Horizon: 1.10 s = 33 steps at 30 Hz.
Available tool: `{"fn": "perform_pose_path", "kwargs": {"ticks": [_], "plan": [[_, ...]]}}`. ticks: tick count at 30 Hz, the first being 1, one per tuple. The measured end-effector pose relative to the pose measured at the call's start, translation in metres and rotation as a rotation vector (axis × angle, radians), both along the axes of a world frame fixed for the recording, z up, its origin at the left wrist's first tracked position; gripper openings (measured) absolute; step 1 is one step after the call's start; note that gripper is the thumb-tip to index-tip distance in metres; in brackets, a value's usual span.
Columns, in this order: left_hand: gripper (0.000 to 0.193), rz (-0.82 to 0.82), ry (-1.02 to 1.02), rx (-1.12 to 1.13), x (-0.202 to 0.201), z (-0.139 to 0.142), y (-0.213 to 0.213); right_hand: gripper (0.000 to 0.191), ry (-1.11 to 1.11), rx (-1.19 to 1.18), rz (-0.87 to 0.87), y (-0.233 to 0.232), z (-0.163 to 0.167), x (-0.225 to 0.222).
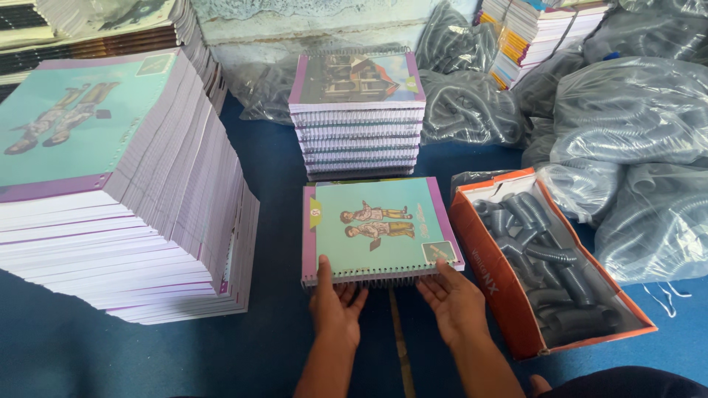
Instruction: The person inserts a plastic spiral binding into pre-punched holes along the edge of a stack of paper notebooks. They align the spiral and push it through the holes by hand, then close the spiral ends to secure the binding.
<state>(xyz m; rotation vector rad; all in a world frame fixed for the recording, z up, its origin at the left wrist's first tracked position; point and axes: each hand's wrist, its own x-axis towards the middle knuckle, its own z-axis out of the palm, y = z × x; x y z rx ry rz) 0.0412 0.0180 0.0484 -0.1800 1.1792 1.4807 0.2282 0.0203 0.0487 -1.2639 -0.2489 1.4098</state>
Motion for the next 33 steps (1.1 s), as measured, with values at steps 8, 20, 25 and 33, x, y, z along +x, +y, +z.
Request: {"fn": "perform_pose_path", "kwargs": {"ticks": [8, 20, 25, 33], "plan": [[0.047, 0.27, -0.003, 0.161, 0.005, 0.006, -0.008, 0.075, -0.04, -0.098, -0.011, 0.003, -0.004, -0.014], [0.058, 0.069, 0.04, -0.031, 0.002, -0.004, -0.003, 0.05, 0.092, 0.037, 0.044, -0.002, -0.011, -0.019], [0.057, 0.004, -0.078, 0.261, 0.008, -0.01, -0.006, 0.067, -0.084, -0.11, 0.034, 0.001, -0.01, -0.025], [0.05, -0.207, 0.218, 0.023, 0.01, -0.003, -0.013, 0.052, 0.388, 0.126, 0.128, -0.003, -0.009, -0.036]]}}
